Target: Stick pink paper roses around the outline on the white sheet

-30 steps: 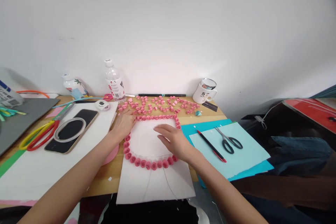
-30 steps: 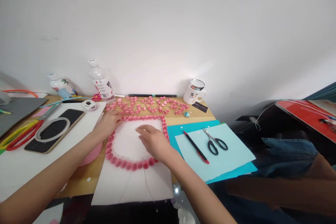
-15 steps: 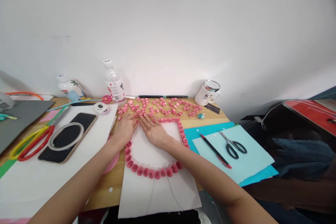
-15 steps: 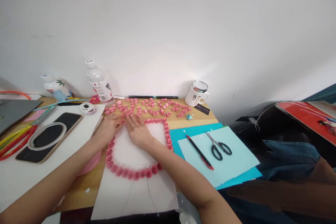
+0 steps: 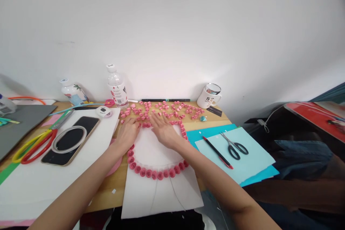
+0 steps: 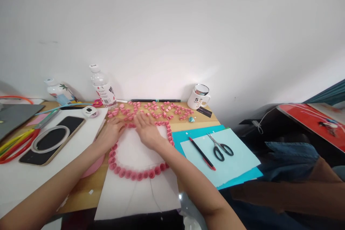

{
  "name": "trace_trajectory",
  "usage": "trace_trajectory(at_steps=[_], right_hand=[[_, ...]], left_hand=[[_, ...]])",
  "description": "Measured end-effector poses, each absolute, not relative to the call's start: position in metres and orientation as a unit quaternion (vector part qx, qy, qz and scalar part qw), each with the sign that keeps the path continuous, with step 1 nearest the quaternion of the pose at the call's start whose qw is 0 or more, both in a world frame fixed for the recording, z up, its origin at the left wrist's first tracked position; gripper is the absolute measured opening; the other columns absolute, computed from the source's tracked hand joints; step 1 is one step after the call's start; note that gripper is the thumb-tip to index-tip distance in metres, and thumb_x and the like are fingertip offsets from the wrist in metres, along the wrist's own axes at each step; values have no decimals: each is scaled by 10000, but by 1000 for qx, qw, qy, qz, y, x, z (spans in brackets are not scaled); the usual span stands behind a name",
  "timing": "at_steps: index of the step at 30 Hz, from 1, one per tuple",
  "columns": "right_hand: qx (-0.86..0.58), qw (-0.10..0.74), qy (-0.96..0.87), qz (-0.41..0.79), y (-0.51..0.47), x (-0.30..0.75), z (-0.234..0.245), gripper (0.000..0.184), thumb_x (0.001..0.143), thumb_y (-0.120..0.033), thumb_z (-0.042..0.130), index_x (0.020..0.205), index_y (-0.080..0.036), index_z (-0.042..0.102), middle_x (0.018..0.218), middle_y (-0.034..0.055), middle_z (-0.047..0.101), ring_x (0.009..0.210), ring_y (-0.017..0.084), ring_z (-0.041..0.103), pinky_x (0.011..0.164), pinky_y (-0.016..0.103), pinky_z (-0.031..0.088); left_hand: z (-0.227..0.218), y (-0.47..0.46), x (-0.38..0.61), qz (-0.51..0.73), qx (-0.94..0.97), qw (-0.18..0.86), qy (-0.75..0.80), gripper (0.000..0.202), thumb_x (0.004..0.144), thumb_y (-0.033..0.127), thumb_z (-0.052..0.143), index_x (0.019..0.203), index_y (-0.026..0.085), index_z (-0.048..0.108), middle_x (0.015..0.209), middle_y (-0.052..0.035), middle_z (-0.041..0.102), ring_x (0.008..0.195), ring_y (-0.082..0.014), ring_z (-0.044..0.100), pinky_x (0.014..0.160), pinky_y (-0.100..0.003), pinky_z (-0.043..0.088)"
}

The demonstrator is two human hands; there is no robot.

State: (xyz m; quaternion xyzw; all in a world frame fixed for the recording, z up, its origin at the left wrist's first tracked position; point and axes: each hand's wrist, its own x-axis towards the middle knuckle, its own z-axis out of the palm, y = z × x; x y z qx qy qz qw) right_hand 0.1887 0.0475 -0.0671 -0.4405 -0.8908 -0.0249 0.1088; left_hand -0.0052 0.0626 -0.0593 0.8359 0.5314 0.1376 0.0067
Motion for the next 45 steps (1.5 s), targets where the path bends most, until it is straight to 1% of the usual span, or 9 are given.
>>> trace_trajectory(at_steps=[3, 6, 9, 12, 16, 29, 35, 41, 45], right_hand=[[-486, 123, -865, -20, 43, 217, -69, 479, 941, -149, 302, 1396, 0, 331, 1480, 203, 260, 1398, 282, 179, 1130, 508, 186], [-489, 107, -866, -18, 41, 234, -78, 463, 931, -152, 328, 1371, -21, 384, 1464, 202, 303, 1396, 274, 198, 1127, 523, 181], [-496, 84, -864, -25, 43, 235, -87, 465, 933, -176, 334, 1369, -28, 396, 1458, 198, 319, 1398, 263, 194, 1131, 509, 180], [-501, 65, -863, -32, 47, 232, -93, 465, 942, -193, 323, 1371, -32, 399, 1451, 190, 337, 1397, 255, 204, 1141, 507, 133], [-500, 59, -864, -28, 49, 232, -97, 464, 949, -207, 316, 1383, -57, 388, 1458, 172, 331, 1394, 262, 212, 1127, 552, 109], [-506, 59, -860, -33, 45, 228, -87, 435, 952, -216, 343, 1360, -91, 426, 1444, 160, 360, 1383, 267, 248, 1109, 597, 70], [-548, 107, -829, -24, 42, 246, -79, 495, 952, -227, 329, 1416, -57, 318, 1458, 184, 332, 1392, 276, 212, 1107, 551, 178], [-531, 88, -843, 2, 30, 253, -83, 486, 937, -222, 355, 1372, -8, 390, 1466, 213, 294, 1383, 291, 224, 1113, 462, 261], [-537, 72, -840, 1, 31, 246, -94, 497, 928, -243, 398, 1368, -14, 403, 1451, 211, 327, 1370, 300, 260, 1113, 458, 270]], left_hand=[[-63, 54, 0, 139, 849, -3, 510, 337, 864, 140, 365, 1055, 94, 639, 1170, -172, 618, 1130, -297, 533, 977, -450, 400], [-69, 49, 14, 130, 885, 2, 448, 408, 905, 192, 349, 1269, 86, 502, 1360, -160, 491, 1281, -265, 427, 1082, -445, 310], [-76, 50, 32, 114, 907, 3, 406, 465, 936, 259, 355, 1365, 81, 381, 1447, -159, 368, 1358, -240, 314, 1124, -426, 256], [-82, 54, 43, 77, 920, 10, 385, 503, 944, 301, 379, 1372, 38, 360, 1461, -193, 312, 1377, -254, 257, 1128, -409, 259], [-90, 59, 46, 62, 928, 31, 365, 539, 937, 344, 413, 1384, 49, 349, 1469, -192, 284, 1383, -268, 225, 1117, -418, 285], [-93, 58, 52, 60, 923, 18, 380, 553, 937, 333, 403, 1394, 31, 325, 1453, -215, 299, 1369, -282, 260, 1124, -436, 273], [-78, 52, 38, 83, 918, 15, 387, 613, 948, 394, 360, 1434, 47, 225, 1503, -196, 190, 1404, -262, 151, 1139, -431, 227], [-84, 44, 16, 43, 900, 7, 434, 630, 941, 439, 352, 1424, 46, 258, 1496, -213, 210, 1393, -298, 180, 1117, -459, 253], [-83, 42, 15, 10, 898, 16, 441, 632, 942, 434, 356, 1405, 9, 290, 1484, -230, 214, 1393, -301, 173, 1119, -460, 249]])
